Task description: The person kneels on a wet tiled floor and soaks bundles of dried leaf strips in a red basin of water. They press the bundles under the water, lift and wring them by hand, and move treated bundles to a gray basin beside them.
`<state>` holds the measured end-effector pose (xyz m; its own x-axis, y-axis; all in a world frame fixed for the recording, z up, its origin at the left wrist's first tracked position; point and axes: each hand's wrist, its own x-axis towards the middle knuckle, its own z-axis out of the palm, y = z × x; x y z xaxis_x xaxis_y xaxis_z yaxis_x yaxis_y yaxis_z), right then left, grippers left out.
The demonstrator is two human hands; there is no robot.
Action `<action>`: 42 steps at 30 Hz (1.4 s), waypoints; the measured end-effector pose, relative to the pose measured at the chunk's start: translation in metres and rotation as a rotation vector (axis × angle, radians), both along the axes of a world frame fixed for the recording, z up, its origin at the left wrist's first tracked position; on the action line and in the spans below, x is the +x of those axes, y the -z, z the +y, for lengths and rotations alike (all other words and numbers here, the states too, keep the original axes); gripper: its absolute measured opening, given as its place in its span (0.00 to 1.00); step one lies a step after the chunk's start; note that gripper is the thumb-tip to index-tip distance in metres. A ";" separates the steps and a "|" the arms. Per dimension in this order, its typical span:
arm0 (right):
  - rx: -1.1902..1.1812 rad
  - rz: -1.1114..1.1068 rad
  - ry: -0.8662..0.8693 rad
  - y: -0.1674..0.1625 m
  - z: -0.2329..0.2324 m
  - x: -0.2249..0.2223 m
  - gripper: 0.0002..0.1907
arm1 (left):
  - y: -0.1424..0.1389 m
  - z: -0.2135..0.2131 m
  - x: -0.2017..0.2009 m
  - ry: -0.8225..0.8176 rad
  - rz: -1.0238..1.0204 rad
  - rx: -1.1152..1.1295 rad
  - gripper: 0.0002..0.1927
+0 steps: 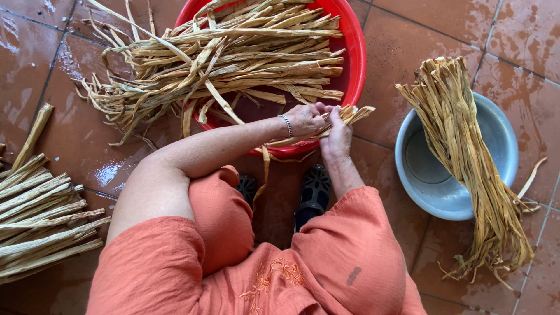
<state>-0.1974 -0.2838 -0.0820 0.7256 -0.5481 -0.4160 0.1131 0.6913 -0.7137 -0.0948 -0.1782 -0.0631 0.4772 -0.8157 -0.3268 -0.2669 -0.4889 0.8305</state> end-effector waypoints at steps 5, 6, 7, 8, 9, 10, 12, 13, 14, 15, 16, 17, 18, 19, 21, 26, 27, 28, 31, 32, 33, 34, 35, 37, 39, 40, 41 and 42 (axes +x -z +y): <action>0.126 -0.108 -0.024 -0.003 -0.024 0.005 0.13 | -0.008 -0.003 0.000 0.083 -0.050 0.072 0.22; 0.145 -0.099 -0.019 -0.005 -0.029 0.006 0.14 | -0.013 -0.003 -0.001 0.112 -0.072 0.083 0.22; 0.180 -0.086 -0.005 -0.006 -0.035 0.005 0.14 | -0.018 -0.004 -0.001 0.138 -0.099 0.092 0.22; 0.215 -0.071 0.007 -0.009 -0.041 0.006 0.14 | -0.024 -0.003 -0.002 0.163 -0.123 0.102 0.22; 0.251 -0.053 0.020 -0.011 -0.046 0.004 0.14 | -0.030 -0.003 -0.006 0.178 -0.136 0.122 0.21; 0.289 -0.080 0.042 -0.013 -0.053 0.004 0.14 | -0.036 -0.004 -0.009 0.190 -0.149 0.140 0.21; 0.371 -0.134 0.080 -0.016 -0.066 0.003 0.15 | -0.047 -0.001 -0.016 0.207 -0.233 0.124 0.20; 0.350 -0.128 0.102 -0.017 -0.073 0.002 0.15 | -0.051 0.000 -0.021 0.216 -0.301 0.089 0.19; 0.326 -0.125 0.122 -0.018 -0.080 0.001 0.15 | -0.055 0.001 -0.023 0.222 -0.371 0.052 0.18; 0.305 -0.121 0.141 -0.019 -0.086 0.000 0.16 | -0.058 0.002 -0.025 0.219 -0.398 0.058 0.17; 0.299 -0.138 0.141 -0.020 -0.091 -0.002 0.16 | -0.061 0.002 -0.027 0.220 -0.422 0.065 0.17; 0.292 -0.158 0.140 -0.021 -0.096 -0.004 0.16 | -0.063 0.002 -0.029 0.219 -0.449 0.070 0.16; 0.281 -0.181 0.138 -0.023 -0.101 -0.006 0.16 | -0.065 0.003 -0.030 0.218 -0.470 0.041 0.16; 0.269 -0.155 0.158 -0.025 -0.106 -0.009 0.16 | -0.067 0.002 -0.031 0.216 -0.489 0.011 0.15; 0.245 -0.100 0.202 -0.029 -0.116 -0.015 0.15 | -0.069 0.003 -0.033 0.230 -0.512 -0.015 0.15; 0.195 -0.118 0.309 -0.037 -0.143 -0.030 0.15 | -0.072 0.006 -0.035 0.260 -0.508 -0.031 0.14; 0.175 -0.115 0.310 -0.037 -0.149 -0.033 0.15 | -0.072 0.006 -0.035 0.263 -0.508 -0.032 0.14; 0.184 -0.111 0.339 -0.037 -0.155 -0.036 0.15 | -0.072 0.007 -0.035 0.268 -0.507 -0.031 0.13; 0.189 -0.112 0.422 -0.038 -0.174 -0.043 0.14 | -0.071 0.010 -0.034 0.276 -0.541 -0.067 0.13; 0.175 -0.109 0.440 -0.038 -0.180 -0.045 0.14 | -0.071 0.012 -0.034 0.275 -0.552 -0.085 0.13; 0.162 -0.107 0.458 -0.038 -0.186 -0.048 0.14 | -0.071 0.013 -0.034 0.278 -0.551 -0.099 0.13; 0.161 -0.109 0.481 -0.039 -0.193 -0.050 0.14 | -0.072 0.015 -0.033 0.282 -0.552 -0.113 0.13; 0.160 -0.111 0.505 -0.040 -0.199 -0.053 0.14 | -0.072 0.018 -0.033 0.286 -0.553 -0.127 0.13; 0.144 -0.092 0.553 -0.042 -0.209 -0.059 0.13 | -0.074 0.022 -0.031 0.298 -0.533 -0.112 0.12; 0.124 -0.050 0.598 -0.044 -0.220 -0.066 0.12 | -0.077 0.025 -0.031 0.301 -0.530 -0.109 0.12; 0.110 -0.056 0.607 -0.045 -0.225 -0.069 0.12 | -0.078 0.027 -0.031 0.298 -0.539 -0.115 0.12; 0.096 -0.060 0.615 -0.047 -0.230 -0.072 0.11 | -0.079 0.028 -0.032 0.293 -0.545 -0.119 0.12; 0.082 -0.064 0.624 -0.049 -0.234 -0.075 0.11 | -0.081 0.028 -0.032 0.298 -0.557 -0.125 0.12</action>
